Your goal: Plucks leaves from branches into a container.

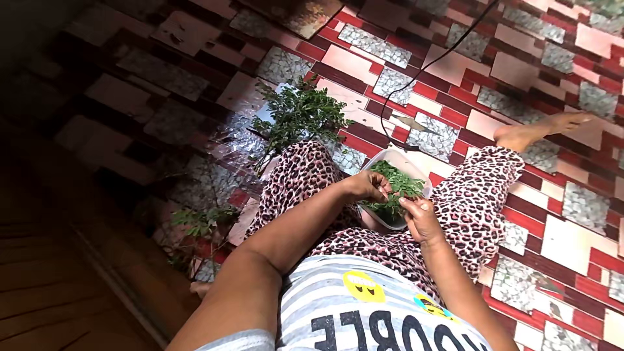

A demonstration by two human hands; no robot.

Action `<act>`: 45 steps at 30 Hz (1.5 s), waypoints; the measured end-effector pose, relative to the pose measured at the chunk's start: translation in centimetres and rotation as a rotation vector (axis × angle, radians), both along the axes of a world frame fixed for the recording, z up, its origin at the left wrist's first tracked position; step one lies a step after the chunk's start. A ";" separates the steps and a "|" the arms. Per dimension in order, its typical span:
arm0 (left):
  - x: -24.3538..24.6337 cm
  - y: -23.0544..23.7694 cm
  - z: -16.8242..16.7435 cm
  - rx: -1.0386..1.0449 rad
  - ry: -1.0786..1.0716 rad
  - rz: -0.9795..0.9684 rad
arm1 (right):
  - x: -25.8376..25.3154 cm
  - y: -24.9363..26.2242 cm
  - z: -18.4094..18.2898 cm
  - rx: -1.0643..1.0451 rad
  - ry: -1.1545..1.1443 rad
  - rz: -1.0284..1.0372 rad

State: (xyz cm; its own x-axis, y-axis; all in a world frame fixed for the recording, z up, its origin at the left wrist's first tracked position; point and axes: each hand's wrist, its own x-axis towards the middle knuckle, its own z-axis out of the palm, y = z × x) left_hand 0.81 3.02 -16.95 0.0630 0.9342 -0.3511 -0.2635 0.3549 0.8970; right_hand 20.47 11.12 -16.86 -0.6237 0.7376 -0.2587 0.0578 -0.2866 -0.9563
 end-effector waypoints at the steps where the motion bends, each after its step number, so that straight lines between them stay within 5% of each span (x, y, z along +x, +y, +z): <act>1: 0.0 0.0 -0.1 0.003 0.008 -0.006 | -0.1 0.0 0.0 -0.002 -0.011 -0.003; 9: 0.7 0.6 -0.8 -0.008 0.077 -0.040 | -1.2 -0.4 -0.8 0.018 -0.098 -0.018; 17: 0.8 0.9 -1.2 -0.026 0.100 -0.021 | -1.7 -0.2 -0.9 -0.188 -0.026 -0.167; 23: 0.6 0.8 -1.4 -0.010 0.098 -0.020 | -0.6 0.9 -0.3 -0.213 -0.113 -0.070; 32: 0.8 0.9 -1.7 -0.030 0.091 -0.033 | -0.9 0.4 -0.9 -0.069 -0.111 -0.029; 40: 0.9 0.9 -1.5 -0.033 0.080 -0.015 | -1.6 0.1 -0.8 -0.249 -0.037 -0.229; 45: 0.7 1.0 -1.6 -0.027 0.117 -0.025 | -0.7 0.8 -1.1 -0.163 -0.096 -0.125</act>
